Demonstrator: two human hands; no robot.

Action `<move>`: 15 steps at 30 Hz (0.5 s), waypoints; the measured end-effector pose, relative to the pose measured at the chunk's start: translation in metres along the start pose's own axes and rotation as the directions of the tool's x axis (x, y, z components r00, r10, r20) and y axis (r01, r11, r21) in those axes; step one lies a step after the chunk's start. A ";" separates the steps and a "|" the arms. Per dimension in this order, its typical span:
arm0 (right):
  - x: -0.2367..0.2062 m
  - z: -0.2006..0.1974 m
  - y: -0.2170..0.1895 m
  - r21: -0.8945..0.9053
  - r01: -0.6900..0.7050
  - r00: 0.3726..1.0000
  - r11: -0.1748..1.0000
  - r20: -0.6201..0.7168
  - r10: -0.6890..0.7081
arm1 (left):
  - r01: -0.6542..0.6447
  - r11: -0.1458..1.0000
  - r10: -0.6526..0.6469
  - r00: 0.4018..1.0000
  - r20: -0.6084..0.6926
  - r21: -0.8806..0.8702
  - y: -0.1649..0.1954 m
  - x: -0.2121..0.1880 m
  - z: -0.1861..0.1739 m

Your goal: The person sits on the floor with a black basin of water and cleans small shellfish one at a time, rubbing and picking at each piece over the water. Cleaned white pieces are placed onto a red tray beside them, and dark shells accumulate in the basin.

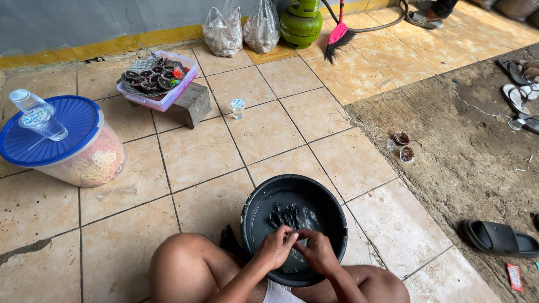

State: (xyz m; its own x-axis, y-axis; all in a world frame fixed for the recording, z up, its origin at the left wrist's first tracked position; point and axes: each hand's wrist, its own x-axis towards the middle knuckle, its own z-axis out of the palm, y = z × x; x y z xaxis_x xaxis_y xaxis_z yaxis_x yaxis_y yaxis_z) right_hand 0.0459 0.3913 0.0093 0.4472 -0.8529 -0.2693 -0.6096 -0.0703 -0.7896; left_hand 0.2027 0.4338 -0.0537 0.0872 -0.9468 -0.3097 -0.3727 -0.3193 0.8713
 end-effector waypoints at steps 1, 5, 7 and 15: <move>-0.003 0.000 -0.002 0.024 -0.034 0.997 0.999 -0.071 0.035 | 0.104 0.971 -0.101 0.995 0.027 -0.214 -0.001 0.003 0.007; -0.012 0.000 -0.010 0.010 0.413 0.865 0.911 -0.319 -0.388 | 0.112 0.713 -0.111 0.993 0.046 -0.692 -0.014 0.018 0.028; -0.014 -0.003 -0.009 0.037 0.191 0.944 0.981 -0.279 -0.173 | 0.062 0.655 -0.119 0.993 -0.022 -0.753 -0.021 0.026 0.036; 0.010 0.008 0.025 -0.263 0.063 0.986 0.963 0.163 -0.021 | -0.008 0.767 -0.117 0.982 -0.152 -0.641 -0.010 0.025 0.012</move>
State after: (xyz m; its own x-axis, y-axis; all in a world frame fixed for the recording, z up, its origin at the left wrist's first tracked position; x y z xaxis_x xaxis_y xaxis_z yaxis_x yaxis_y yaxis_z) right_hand 0.0405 0.3853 -0.0173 0.5600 -0.7559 -0.3391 -0.7307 -0.2578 -0.6321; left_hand 0.1980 0.4136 -0.0750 0.2692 -0.8980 -0.3481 0.3058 -0.2631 0.9150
